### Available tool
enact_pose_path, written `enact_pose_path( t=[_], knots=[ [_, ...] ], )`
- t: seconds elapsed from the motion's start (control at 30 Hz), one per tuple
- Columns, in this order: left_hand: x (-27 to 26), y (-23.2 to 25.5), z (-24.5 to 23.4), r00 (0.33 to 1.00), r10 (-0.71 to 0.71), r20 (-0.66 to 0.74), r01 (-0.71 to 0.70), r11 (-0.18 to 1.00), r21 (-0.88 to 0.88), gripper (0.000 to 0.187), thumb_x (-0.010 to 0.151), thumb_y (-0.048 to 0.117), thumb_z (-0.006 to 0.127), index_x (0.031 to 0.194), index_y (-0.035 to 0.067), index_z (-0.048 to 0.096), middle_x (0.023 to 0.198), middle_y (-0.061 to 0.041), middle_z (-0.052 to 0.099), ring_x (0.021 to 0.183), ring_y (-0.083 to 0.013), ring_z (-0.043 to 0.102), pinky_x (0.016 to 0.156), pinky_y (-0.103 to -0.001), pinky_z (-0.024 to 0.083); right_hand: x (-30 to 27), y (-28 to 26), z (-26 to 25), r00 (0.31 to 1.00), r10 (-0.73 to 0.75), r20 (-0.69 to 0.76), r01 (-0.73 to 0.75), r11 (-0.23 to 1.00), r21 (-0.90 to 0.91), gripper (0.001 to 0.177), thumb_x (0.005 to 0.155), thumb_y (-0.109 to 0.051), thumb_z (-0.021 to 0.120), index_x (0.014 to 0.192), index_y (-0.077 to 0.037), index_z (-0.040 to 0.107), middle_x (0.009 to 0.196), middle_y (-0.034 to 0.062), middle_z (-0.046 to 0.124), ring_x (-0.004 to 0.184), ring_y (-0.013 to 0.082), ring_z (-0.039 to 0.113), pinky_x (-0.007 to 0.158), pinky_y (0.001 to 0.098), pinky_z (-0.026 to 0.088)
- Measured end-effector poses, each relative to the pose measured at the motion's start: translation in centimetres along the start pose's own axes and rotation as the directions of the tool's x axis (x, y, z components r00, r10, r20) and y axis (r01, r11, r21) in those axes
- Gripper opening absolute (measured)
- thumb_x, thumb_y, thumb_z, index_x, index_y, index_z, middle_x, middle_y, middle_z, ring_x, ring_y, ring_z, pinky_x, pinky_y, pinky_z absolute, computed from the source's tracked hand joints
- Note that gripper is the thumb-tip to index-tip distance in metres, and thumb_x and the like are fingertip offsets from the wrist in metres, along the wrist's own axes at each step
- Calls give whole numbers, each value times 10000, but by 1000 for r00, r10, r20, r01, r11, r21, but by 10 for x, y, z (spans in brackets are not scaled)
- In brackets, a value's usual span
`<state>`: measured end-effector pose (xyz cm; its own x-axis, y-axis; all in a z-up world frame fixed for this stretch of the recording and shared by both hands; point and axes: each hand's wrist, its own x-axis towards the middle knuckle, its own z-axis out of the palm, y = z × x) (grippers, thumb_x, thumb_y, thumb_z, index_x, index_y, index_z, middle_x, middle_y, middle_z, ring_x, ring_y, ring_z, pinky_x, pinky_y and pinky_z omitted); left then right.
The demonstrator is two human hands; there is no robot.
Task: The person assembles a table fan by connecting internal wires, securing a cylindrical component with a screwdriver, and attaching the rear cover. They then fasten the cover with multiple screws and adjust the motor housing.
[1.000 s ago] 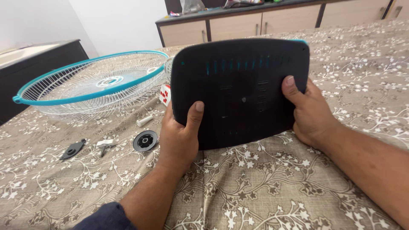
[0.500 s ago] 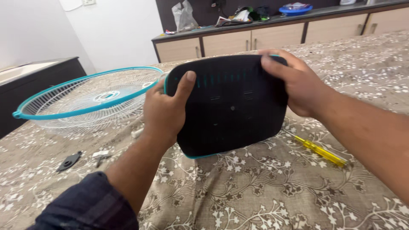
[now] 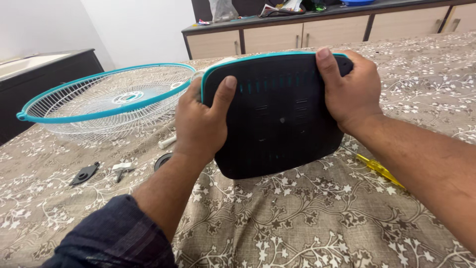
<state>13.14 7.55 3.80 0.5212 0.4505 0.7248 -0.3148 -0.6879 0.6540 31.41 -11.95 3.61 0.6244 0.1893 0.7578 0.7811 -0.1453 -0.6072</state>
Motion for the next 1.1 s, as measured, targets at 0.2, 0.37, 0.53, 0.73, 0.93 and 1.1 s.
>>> enact_pose_path(
  t=[0.2, 0.37, 0.53, 0.73, 0.93, 1.1],
  knots=[
    [1, -2, 3, 1000, -18, -13, 18, 999, 46, 586, 901, 631, 642, 1076, 73, 691, 931, -64, 740, 845, -189, 761, 748, -342, 622, -1, 3, -2, 999, 43, 14, -43, 998, 39, 717, 960, -735, 593, 1045, -32, 706, 863, 51, 692, 825, 173, 664, 759, 340, 537],
    [-9, -2, 2, 997, -78, 11, 79, 996, -45, 637, 868, 634, 686, 1134, 56, 639, 992, -101, 746, 897, -199, 773, 777, -346, 643, -11, 3, -3, 996, 71, 50, -78, 985, 151, 732, 925, -736, 621, 1064, -18, 670, 932, 49, 694, 872, 141, 649, 783, 318, 533],
    [-43, -3, 9, 991, -113, -78, 118, 991, 60, 695, 826, 625, 740, 1180, 40, 615, 1024, -118, 760, 929, -225, 755, 799, -362, 587, -55, 6, 5, 926, 368, 80, -375, 881, 287, 704, 898, -684, 628, 1073, -3, 660, 947, 53, 697, 856, 133, 651, 749, 304, 537],
    [-56, -5, 14, 976, -157, -154, 173, 980, 100, 663, 823, 635, 728, 1145, 57, 684, 1032, -114, 751, 956, -261, 751, 808, -393, 575, -63, 9, 9, 931, 356, 78, -360, 866, 346, 705, 915, -659, 622, 1104, 18, 679, 995, 62, 710, 888, 124, 643, 778, 284, 528],
    [-55, -5, 13, 982, -163, -99, 171, 982, 78, 682, 840, 680, 642, 1141, 68, 673, 998, -108, 749, 921, -250, 769, 751, -373, 611, -64, 13, 8, 946, 310, 98, -323, 858, 400, 704, 929, -662, 590, 1105, 16, 661, 995, 43, 702, 906, 112, 632, 793, 280, 530],
    [-51, -7, 12, 972, -213, -104, 225, 966, 126, 705, 831, 685, 643, 1151, 58, 665, 978, -105, 765, 910, -255, 773, 773, -383, 605, -64, 21, 10, 947, 313, 77, -317, 857, 407, 698, 945, -654, 588, 1103, 22, 666, 973, 45, 680, 880, 110, 584, 776, 285, 507]
  ],
)
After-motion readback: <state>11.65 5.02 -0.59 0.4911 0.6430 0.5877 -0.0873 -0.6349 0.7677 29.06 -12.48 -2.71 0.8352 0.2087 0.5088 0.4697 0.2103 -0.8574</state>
